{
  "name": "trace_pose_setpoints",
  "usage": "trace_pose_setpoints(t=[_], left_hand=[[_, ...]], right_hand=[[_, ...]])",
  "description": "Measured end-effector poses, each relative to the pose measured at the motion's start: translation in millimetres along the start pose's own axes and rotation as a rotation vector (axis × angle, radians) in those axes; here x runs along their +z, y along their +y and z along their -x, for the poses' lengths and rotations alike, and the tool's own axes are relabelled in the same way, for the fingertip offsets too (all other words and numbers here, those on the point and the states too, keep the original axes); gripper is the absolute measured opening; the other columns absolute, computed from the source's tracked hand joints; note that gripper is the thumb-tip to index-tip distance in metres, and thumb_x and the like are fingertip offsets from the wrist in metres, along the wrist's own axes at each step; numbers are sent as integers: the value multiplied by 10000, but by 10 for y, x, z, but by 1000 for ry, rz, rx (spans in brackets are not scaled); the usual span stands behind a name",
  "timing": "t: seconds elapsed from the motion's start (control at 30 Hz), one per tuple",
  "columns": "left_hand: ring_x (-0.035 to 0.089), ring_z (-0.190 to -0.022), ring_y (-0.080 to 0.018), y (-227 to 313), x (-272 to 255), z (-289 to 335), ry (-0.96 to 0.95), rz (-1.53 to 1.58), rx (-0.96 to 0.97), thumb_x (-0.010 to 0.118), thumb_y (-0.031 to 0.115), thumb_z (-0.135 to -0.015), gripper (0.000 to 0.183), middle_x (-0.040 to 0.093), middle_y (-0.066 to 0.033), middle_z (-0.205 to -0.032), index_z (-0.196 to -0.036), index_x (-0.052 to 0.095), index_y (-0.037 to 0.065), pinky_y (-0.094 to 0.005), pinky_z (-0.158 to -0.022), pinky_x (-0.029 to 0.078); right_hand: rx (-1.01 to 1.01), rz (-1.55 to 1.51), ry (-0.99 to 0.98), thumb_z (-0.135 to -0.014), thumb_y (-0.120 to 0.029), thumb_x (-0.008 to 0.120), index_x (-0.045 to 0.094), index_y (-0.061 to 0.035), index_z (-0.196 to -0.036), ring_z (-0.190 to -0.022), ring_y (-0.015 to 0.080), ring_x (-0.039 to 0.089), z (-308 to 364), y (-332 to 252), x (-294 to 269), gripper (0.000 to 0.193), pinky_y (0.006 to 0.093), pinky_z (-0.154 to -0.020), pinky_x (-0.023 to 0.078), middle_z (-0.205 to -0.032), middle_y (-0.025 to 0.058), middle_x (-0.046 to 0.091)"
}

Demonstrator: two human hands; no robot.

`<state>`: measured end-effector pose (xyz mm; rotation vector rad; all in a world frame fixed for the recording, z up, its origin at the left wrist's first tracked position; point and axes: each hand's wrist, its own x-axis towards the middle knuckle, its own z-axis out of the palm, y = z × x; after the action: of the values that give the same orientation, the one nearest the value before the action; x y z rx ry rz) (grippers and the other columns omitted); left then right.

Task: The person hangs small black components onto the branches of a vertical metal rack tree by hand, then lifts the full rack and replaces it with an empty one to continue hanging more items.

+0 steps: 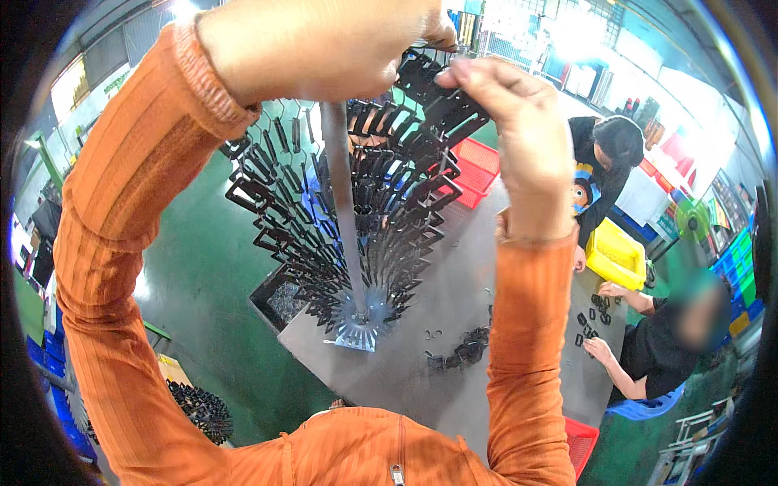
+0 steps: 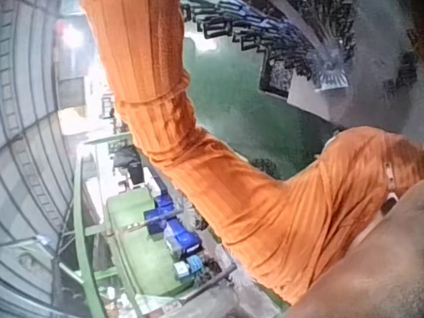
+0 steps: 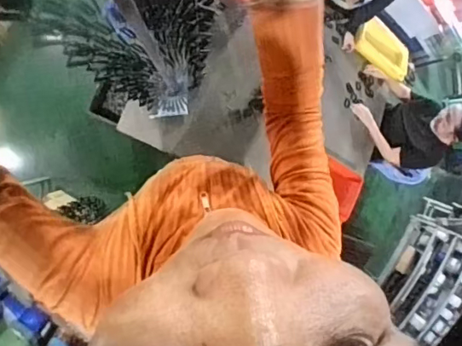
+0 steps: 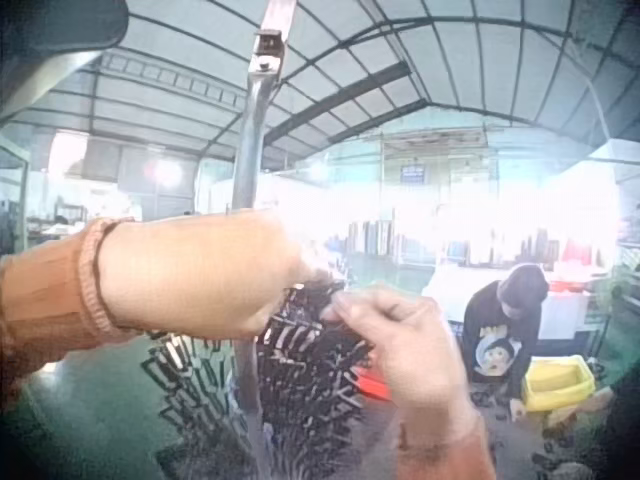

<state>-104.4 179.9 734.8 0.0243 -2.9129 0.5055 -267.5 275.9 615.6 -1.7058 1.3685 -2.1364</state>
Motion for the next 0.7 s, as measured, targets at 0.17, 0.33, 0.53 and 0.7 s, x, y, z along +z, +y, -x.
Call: trace_pose_setpoints(t=[0.17,0.33,0.53,0.7], left_hand=[[712,-753,-373,-47,89,92,142,57,124,558,-89,-797,432,712,-262,-870,-1208,687,-70,-414,-732,591],[724,-887,-364,-208,210,252,261,117,201,586,-74,-843,412,742,-210,-1088,-1243,680,-39,-422,-814,586],[726,-1003,-376,-305,245,396,258,189,228,628,-28,-868,425,721,-260,-1118,-1292,631,-63,-416,-891,581],[725,-913,-392,-58,49,325,219,185,188,647,123,-902,403,708,-307,-996,-1233,622,-105,-434,-814,587]], right_hand=[[106,-441,-164,-922,-134,726,747,23,-1077,-1009,203,684,156,334,-717,222,341,-962,490,-1036,99,750],[234,-69,235,-923,-196,732,721,15,-1164,-1004,178,678,627,408,-2078,321,335,-931,491,-1073,89,739],[585,772,375,-939,-285,719,792,-32,-990,-832,141,661,1257,881,-3265,268,289,-737,485,-908,44,742],[567,1487,283,-882,-382,730,779,-56,-1076,-981,348,707,1178,846,-2525,383,422,-913,527,-987,186,735]])
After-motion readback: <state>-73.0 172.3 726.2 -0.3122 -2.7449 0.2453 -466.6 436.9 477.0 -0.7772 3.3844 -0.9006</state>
